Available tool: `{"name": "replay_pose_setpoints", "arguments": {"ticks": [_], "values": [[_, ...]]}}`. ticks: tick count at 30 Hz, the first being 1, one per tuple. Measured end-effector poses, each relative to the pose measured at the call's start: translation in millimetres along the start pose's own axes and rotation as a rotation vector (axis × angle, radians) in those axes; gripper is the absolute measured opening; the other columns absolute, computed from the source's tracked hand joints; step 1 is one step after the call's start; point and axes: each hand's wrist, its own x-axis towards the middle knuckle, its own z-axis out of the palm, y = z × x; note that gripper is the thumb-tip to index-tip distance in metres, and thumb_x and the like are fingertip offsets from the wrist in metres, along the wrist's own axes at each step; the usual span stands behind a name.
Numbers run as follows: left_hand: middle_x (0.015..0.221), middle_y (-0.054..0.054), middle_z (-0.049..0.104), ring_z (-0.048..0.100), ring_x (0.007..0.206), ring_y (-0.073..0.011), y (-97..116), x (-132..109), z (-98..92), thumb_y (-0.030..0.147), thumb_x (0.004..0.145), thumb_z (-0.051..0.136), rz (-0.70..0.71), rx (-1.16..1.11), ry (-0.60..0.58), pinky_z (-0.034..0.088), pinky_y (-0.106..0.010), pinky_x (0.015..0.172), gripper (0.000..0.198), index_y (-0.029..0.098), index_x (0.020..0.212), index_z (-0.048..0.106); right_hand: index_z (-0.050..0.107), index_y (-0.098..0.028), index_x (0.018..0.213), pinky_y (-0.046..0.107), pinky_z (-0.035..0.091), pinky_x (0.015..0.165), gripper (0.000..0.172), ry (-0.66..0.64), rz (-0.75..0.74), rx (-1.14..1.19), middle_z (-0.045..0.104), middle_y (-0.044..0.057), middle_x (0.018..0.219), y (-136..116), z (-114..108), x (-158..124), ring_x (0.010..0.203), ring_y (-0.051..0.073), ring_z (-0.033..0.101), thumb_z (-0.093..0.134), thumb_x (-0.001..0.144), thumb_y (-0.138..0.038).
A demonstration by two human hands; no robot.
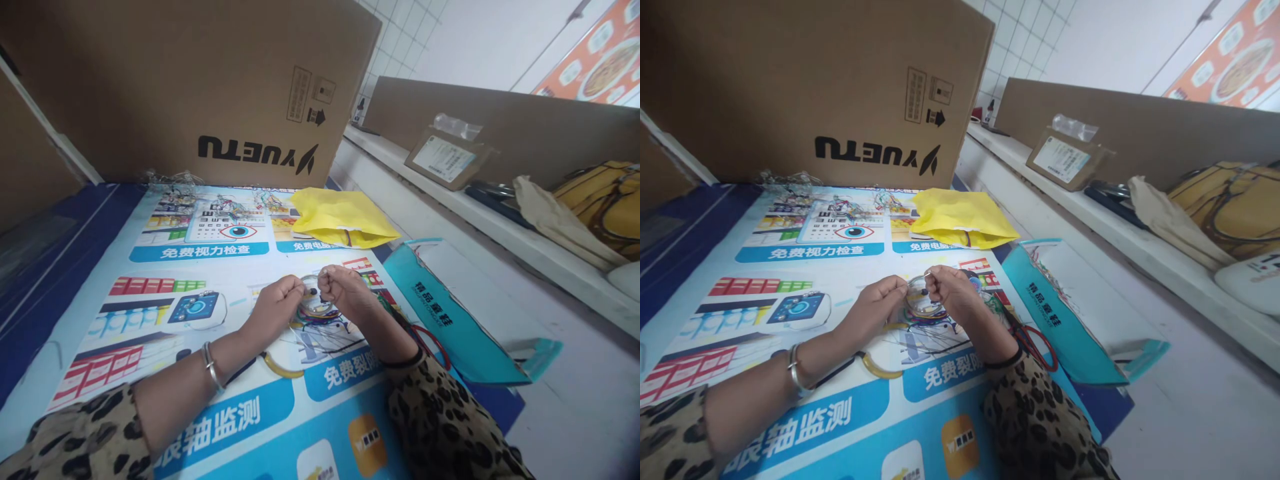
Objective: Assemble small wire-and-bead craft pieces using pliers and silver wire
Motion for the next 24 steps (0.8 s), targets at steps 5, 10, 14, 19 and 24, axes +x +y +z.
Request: {"name": "replay_pose_setpoints", "arguments": {"ticks": [5,10,14,19,24], "values": [[0.044,0.006,0.044,0.039,0.043,-0.01,2,0,-0.6,0.03,0.081,0.042,0.001,0.007,0.013,0.031,-0.021,0.047,0.019,0.019,0.066,0.049,0.058,-0.015,0.071,0.02,0.027,0.045,0.02,-0.002,-0.017,-0.028,0.049,-0.002,0.064,2,-3,1,0.055,0.007,0.042,0.066,0.071,-0.034],[0.044,0.007,0.043,0.039,0.043,-0.0101,0,1,-0.6,0.03,0.081,0.042,-0.001,0.007,0.013,0.031,-0.021,0.047,0.019,0.02,0.066,0.049,0.057,-0.015,0.072,0.02,0.029,0.046,0.02,-0.008,-0.019,-0.029,0.05,-0.002,0.066,2,-5,0,0.056,0.007,0.042,0.066,0.071,-0.033],[0.047,0.006,0.044,0.04,0.046,-0.0106,-4,3,-0.4,0.029,0.08,0.042,0.014,0.03,0.019,0.031,-0.021,0.048,0.019,0.019,0.066,0.05,0.057,-0.015,0.071,0.019,0.028,0.047,0.019,0.003,-0.015,-0.04,0.051,-0.002,0.065,1,-4,0,0.057,0.007,0.042,0.066,0.071,-0.032],[0.06,0.002,0.05,0.047,0.062,-0.0133,-7,5,-0.5,0.028,0.078,0.043,0.056,0.051,0.036,0.035,-0.023,0.058,0.018,0.019,0.065,0.052,0.058,-0.016,0.069,0.02,0.029,0.048,0.02,0.046,-0.045,-0.18,0.051,-0.003,0.061,-4,-3,-1,0.054,0.007,0.042,0.066,0.07,-0.034],[0.062,0.002,0.053,0.049,0.064,-0.0136,-5,5,-0.3,0.028,0.078,0.044,0.041,0.066,0.027,0.035,-0.023,0.059,0.018,0.019,0.065,0.052,0.061,-0.016,0.069,0.021,0.029,0.05,0.018,0.049,-0.105,-0.385,0.051,-0.004,0.059,-9,-6,-4,0.052,0.006,0.039,0.065,0.071,-0.033]]}}
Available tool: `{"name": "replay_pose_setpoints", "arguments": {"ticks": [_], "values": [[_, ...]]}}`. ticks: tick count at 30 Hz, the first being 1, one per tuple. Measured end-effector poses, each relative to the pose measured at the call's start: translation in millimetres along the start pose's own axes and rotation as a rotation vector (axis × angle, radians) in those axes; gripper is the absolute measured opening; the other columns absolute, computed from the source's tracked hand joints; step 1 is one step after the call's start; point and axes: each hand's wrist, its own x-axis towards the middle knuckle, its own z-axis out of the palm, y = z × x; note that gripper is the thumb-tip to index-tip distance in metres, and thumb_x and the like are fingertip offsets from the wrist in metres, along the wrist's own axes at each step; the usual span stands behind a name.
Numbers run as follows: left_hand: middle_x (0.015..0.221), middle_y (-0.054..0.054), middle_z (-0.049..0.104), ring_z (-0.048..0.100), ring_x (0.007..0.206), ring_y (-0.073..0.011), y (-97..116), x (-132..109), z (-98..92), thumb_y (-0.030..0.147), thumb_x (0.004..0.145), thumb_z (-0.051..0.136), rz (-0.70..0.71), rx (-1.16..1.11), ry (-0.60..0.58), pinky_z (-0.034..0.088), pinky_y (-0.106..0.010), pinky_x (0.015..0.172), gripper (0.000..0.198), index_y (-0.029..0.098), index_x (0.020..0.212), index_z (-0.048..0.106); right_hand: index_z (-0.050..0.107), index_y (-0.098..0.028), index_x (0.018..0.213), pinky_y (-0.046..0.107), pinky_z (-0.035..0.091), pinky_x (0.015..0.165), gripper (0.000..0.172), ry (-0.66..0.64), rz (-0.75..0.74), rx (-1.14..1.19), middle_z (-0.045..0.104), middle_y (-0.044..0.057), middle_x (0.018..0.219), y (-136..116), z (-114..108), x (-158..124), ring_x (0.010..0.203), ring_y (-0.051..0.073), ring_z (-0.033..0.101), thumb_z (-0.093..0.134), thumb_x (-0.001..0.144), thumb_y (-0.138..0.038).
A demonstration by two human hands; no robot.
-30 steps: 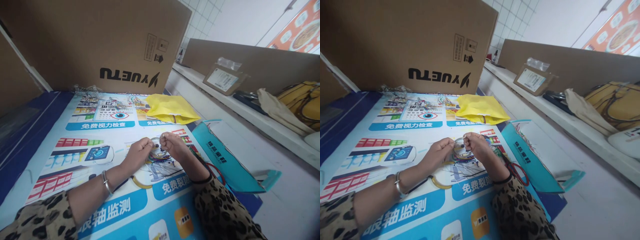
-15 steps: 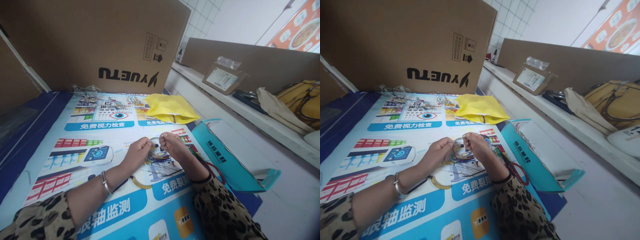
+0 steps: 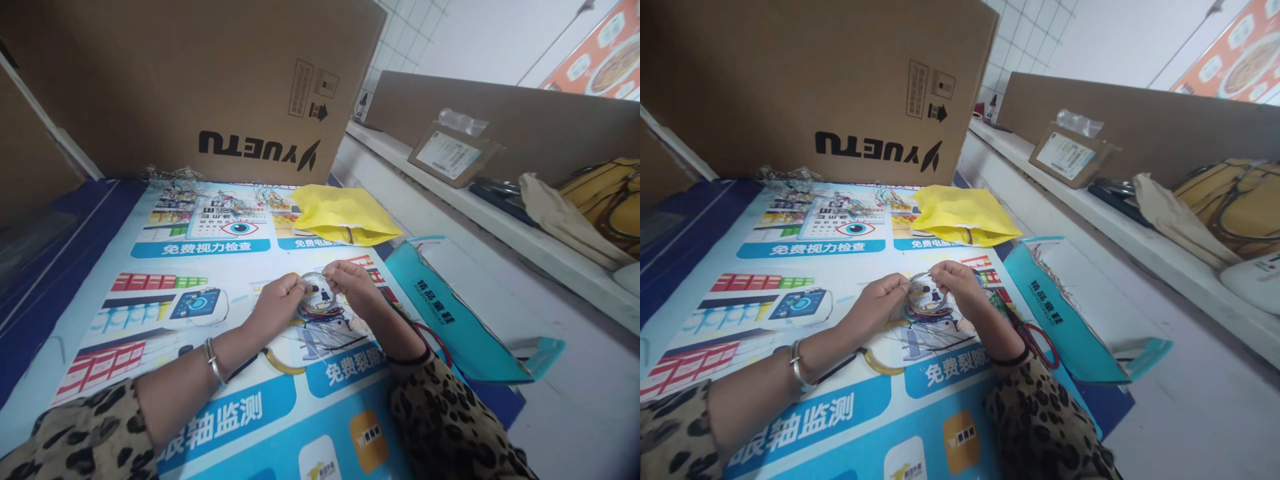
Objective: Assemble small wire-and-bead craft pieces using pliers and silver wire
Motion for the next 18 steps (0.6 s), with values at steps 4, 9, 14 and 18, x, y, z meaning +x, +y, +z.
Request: {"name": "replay_pose_setpoints", "arguments": {"ticks": [4,9,14,18], "values": [[0.046,0.006,0.044,0.04,0.044,-0.0098,0,-1,0.9,0.03,0.08,0.043,-0.095,-0.104,-0.064,0.031,-0.02,0.047,0.018,0.02,0.068,0.05,0.064,-0.017,0.075,0.022,0.03,0.051,0.016,-0.044,-0.045,-0.128,0.05,-0.004,0.057,-5,3,-5,0.053,0.007,0.039,0.064,0.073,-0.034],[0.042,0.009,0.04,0.03,0.033,-0.0064,-2,-2,1.8,0.041,0.086,0.039,-0.113,-0.367,-0.271,0.023,-0.018,0.038,0.024,0.02,0.079,0.048,0.066,-0.02,0.075,0.024,0.036,0.056,0.014,0.05,-0.168,-0.293,0.056,-0.002,0.064,-16,14,-13,0.059,0.01,0.045,0.061,0.076,-0.033],[0.042,0.008,0.042,0.032,0.035,-0.0055,-5,-3,2.2,0.042,0.087,0.041,-0.062,-0.448,-0.361,0.025,-0.019,0.042,0.025,0.019,0.078,0.045,0.065,-0.021,0.077,0.029,0.042,0.069,0.01,0.115,-0.329,-0.423,0.063,0.001,0.076,-17,19,-16,0.073,0.014,0.055,0.06,0.077,-0.03],[0.042,0.007,0.044,0.032,0.036,-0.0054,-7,-3,2.1,0.042,0.088,0.042,-0.036,-0.461,-0.421,0.026,-0.019,0.044,0.026,0.018,0.078,0.046,0.062,-0.02,0.077,0.028,0.042,0.063,0.009,0.112,-0.348,-0.421,0.061,0.002,0.073,-15,20,-17,0.067,0.014,0.054,0.061,0.077,-0.029]]}}
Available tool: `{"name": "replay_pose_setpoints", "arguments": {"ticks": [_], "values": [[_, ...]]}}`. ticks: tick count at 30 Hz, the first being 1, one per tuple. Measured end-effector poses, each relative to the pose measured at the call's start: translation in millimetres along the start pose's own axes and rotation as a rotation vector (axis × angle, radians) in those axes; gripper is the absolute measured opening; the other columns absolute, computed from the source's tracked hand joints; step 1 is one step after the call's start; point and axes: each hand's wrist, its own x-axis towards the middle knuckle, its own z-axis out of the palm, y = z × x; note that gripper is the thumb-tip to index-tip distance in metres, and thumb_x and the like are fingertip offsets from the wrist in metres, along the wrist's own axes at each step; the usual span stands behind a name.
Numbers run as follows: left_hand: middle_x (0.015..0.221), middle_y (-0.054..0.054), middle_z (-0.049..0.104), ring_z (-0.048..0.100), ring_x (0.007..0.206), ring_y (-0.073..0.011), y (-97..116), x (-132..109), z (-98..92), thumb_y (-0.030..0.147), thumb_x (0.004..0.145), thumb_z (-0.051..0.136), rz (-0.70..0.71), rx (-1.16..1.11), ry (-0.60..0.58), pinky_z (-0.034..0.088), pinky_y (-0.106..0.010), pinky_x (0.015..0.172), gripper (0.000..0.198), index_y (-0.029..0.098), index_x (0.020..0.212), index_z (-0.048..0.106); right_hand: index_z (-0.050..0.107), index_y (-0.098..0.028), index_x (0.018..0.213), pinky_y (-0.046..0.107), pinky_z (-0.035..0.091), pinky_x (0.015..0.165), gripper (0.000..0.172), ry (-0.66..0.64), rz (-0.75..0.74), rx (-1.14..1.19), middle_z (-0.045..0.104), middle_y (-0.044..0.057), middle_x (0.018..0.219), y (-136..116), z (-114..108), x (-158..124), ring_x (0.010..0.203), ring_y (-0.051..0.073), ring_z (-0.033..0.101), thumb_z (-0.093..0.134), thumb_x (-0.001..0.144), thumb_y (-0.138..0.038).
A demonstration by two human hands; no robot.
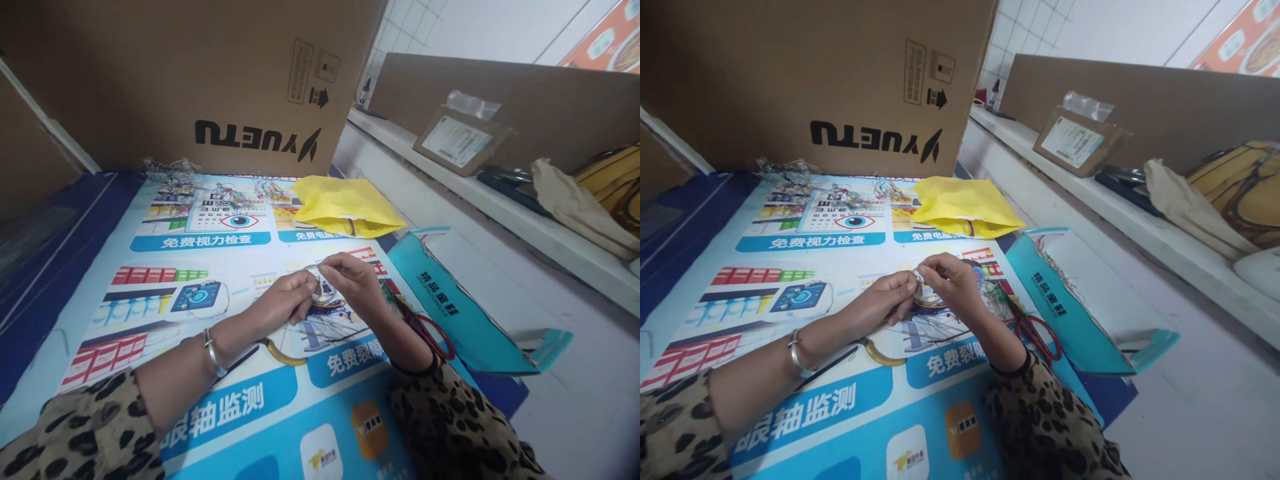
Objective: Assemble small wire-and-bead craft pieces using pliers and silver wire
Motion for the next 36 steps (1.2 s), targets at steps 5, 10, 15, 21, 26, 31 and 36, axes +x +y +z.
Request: {"name": "replay_pose_setpoints", "arguments": {"ticks": [5,10,15,21,26,31,36], "values": [[0.055,0.004,0.053,0.041,0.04,-0.0064,3,1,-0.1,0.048,0.087,0.041,-0.012,-0.06,0.071,0.028,-0.018,0.041,0.03,0.019,0.09,0.049,0.06,-0.018,0.07,0.025,0.04,0.059,0.012,0.008,-0.09,-0.076,0.058,-0.001,0.066,-8,3,-2,0.062,0.011,0.051,0.058,0.078,-0.026],[0.049,0.004,0.049,0.04,0.04,-0.0058,8,0,1.0,0.044,0.084,0.05,-0.041,0.019,0.128,0.027,-0.017,0.04,0.027,0.017,0.085,0.053,0.061,-0.018,0.067,0.023,0.039,0.059,0.011,0.028,-0.125,-0.135,0.057,-0.002,0.063,-9,7,-3,0.062,0.01,0.05,0.06,0.077,-0.022],[0.042,0.007,0.038,0.03,0.037,-0.0036,6,1,1.5,0.036,0.086,0.05,0.013,-0.054,0.18,0.024,-0.016,0.04,0.024,0.017,0.072,0.049,0.064,-0.018,0.073,0.023,0.039,0.06,0.016,-0.027,-0.085,-0.179,0.062,-0.001,0.069,1,2,2,0.066,0.01,0.054,0.055,0.082,-0.027],[0.049,0.008,0.039,0.027,0.035,-0.0034,1,4,-3.2,0.037,0.086,0.048,0.023,-0.192,0.218,0.019,-0.017,0.036,0.02,0.019,0.079,0.048,0.067,-0.019,0.08,0.026,0.037,0.069,0.013,-0.221,-0.146,-0.719,0.064,0.003,0.078,23,0,7,0.076,0.015,0.054,0.055,0.082,-0.022],[0.051,0.007,0.04,0.029,0.036,-0.0029,0,5,-3.9,0.038,0.086,0.048,0.011,-0.189,0.185,0.02,-0.016,0.037,0.02,0.019,0.08,0.048,0.064,-0.016,0.074,0.029,0.033,0.071,0.023,-0.343,-0.296,-1.048,0.063,0.007,0.075,32,7,5,0.076,0.018,0.051,0.046,0.087,-0.024],[0.05,0.007,0.04,0.027,0.036,-0.0033,-1,4,-2.5,0.039,0.087,0.046,-0.001,-0.141,0.198,0.018,-0.017,0.036,0.022,0.019,0.077,0.045,0.062,-0.016,0.074,0.029,0.033,0.069,0.022,-0.357,-0.311,-1.115,0.062,0.007,0.072,33,11,4,0.072,0.018,0.051,0.043,0.086,-0.017],[0.05,0.007,0.041,0.03,0.036,-0.0037,0,3,-2.0,0.04,0.087,0.045,0.002,-0.077,0.185,0.02,-0.018,0.037,0.025,0.018,0.074,0.044,0.062,-0.014,0.075,0.029,0.035,0.068,0.015,-0.341,-0.299,-1.056,0.061,0.007,0.073,33,12,4,0.073,0.019,0.051,0.048,0.075,-0.01]]}}
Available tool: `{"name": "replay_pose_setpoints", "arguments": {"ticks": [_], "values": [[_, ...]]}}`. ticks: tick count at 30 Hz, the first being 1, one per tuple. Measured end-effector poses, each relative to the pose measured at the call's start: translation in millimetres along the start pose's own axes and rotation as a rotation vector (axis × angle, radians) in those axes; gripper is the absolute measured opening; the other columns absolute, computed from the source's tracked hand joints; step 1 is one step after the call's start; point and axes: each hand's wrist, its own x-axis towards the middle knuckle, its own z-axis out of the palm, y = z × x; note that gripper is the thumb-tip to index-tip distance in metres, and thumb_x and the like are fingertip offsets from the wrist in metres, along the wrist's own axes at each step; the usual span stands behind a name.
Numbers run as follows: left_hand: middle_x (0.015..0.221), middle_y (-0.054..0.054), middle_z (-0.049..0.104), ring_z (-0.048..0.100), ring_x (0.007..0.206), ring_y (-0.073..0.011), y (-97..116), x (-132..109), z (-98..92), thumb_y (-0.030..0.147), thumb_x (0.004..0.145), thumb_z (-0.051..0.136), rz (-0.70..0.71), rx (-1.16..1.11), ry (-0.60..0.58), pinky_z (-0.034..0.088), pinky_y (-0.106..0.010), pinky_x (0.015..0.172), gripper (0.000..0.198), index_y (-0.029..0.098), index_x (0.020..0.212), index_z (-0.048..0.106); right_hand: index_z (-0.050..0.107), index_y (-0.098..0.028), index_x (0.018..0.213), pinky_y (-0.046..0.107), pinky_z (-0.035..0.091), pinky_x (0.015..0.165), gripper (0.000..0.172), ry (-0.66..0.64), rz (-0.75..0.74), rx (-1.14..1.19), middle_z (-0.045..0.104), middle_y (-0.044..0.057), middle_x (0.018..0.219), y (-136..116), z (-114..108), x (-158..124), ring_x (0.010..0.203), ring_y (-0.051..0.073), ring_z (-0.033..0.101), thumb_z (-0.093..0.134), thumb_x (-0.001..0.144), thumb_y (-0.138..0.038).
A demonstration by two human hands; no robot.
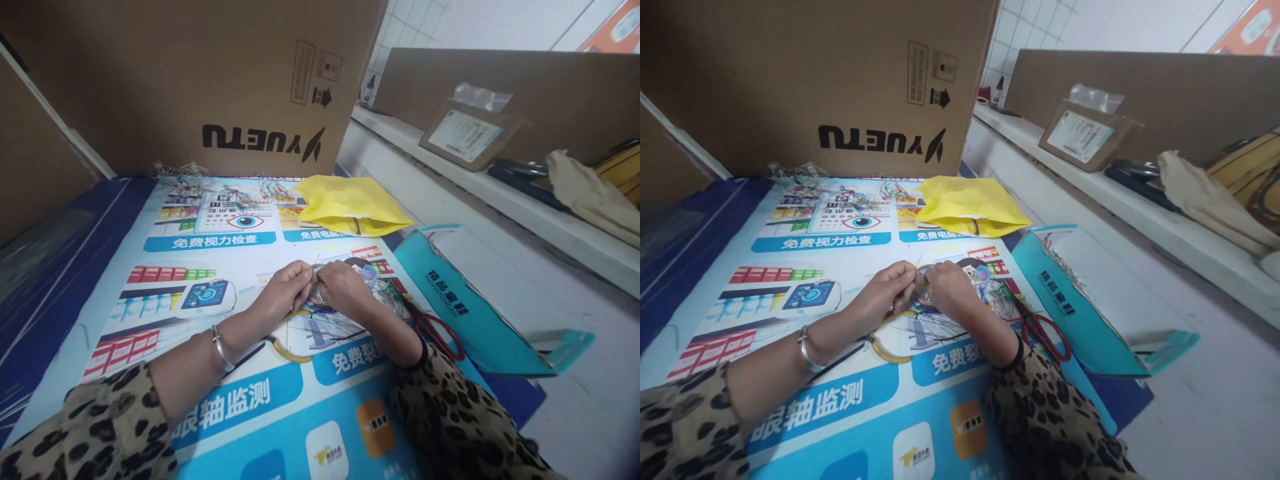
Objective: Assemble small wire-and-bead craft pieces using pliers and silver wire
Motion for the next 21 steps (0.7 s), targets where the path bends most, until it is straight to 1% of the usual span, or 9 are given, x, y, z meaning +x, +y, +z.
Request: {"name": "replay_pose_setpoints", "arguments": {"ticks": [2,4,6,8,10,12,14,16,21], "values": [[0.05,0.007,0.042,0.031,0.036,-0.0038,0,0,0.2,0.039,0.087,0.044,0.007,0.009,-0.003,0.021,-0.018,0.038,0.025,0.018,0.074,0.044,0.063,-0.014,0.075,0.029,0.037,0.069,0.014,0.047,0.057,0.13,0.061,0.007,0.075,1,-2,0,0.075,0.018,0.051,0.05,0.071,-0.01],[0.05,0.007,0.042,0.03,0.035,-0.0039,-1,1,0.6,0.039,0.087,0.044,0.007,0.013,-0.003,0.02,-0.018,0.037,0.024,0.018,0.075,0.045,0.064,-0.016,0.079,0.029,0.038,0.068,0.016,0.135,0.183,0.374,0.06,0.005,0.074,4,-5,0,0.073,0.017,0.051,0.052,0.07,-0.011],[0.049,0.007,0.042,0.028,0.034,-0.004,-1,1,1.2,0.039,0.086,0.044,-0.003,0.036,0.005,0.019,-0.018,0.037,0.024,0.019,0.075,0.045,0.065,-0.017,0.082,0.027,0.039,0.063,0.016,0.214,0.345,0.751,0.059,0.001,0.07,8,-9,0,0.065,0.013,0.05,0.055,0.071,-0.015],[0.049,0.007,0.043,0.029,0.035,-0.0042,-1,1,1.9,0.039,0.086,0.045,-0.009,0.096,0.015,0.019,-0.018,0.037,0.024,0.019,0.074,0.046,0.066,-0.019,0.083,0.025,0.038,0.058,0.013,0.249,0.47,1.189,0.056,-0.002,0.063,12,-12,0,0.057,0.01,0.046,0.059,0.072,-0.021],[0.047,0.007,0.042,0.031,0.038,-0.0049,-1,0,2.5,0.038,0.086,0.045,0.004,0.173,0.024,0.023,-0.018,0.04,0.024,0.018,0.072,0.047,0.066,-0.018,0.081,0.024,0.037,0.056,0.012,0.249,0.522,1.571,0.054,-0.003,0.062,14,-13,1,0.056,0.009,0.045,0.063,0.07,-0.024],[0.046,0.007,0.042,0.033,0.04,-0.0058,0,-1,3.1,0.037,0.086,0.044,0.026,0.233,0.026,0.026,-0.018,0.042,0.024,0.018,0.072,0.048,0.065,-0.018,0.08,0.023,0.038,0.056,0.014,0.229,0.542,1.824,0.054,-0.003,0.063,14,-12,1,0.056,0.008,0.046,0.067,0.068,-0.024],[0.046,0.007,0.043,0.034,0.041,-0.0064,1,-2,3.7,0.036,0.086,0.044,0.039,0.268,0.027,0.027,-0.019,0.044,0.024,0.018,0.071,0.048,0.064,-0.017,0.08,0.022,0.039,0.056,0.015,0.196,0.555,1.973,0.054,-0.003,0.065,12,-11,2,0.058,0.007,0.047,0.069,0.067,-0.023],[0.046,0.006,0.044,0.034,0.04,-0.0065,3,-2,4.4,0.035,0.085,0.043,0.042,0.288,0.026,0.027,-0.019,0.044,0.024,0.017,0.07,0.049,0.063,-0.016,0.08,0.021,0.039,0.056,0.016,0.169,0.57,2.053,0.054,-0.002,0.065,10,-11,2,0.059,0.007,0.048,0.07,0.067,-0.021],[0.045,0.007,0.044,0.034,0.039,-0.0066,6,-4,5.6,0.035,0.085,0.043,0.027,0.311,0.031,0.028,-0.019,0.044,0.024,0.018,0.068,0.047,0.062,-0.016,0.08,0.021,0.041,0.057,0.014,0.099,0.57,2.111,0.056,-0.001,0.069,5,-12,0,0.062,0.008,0.05,0.068,0.068,-0.018]]}}
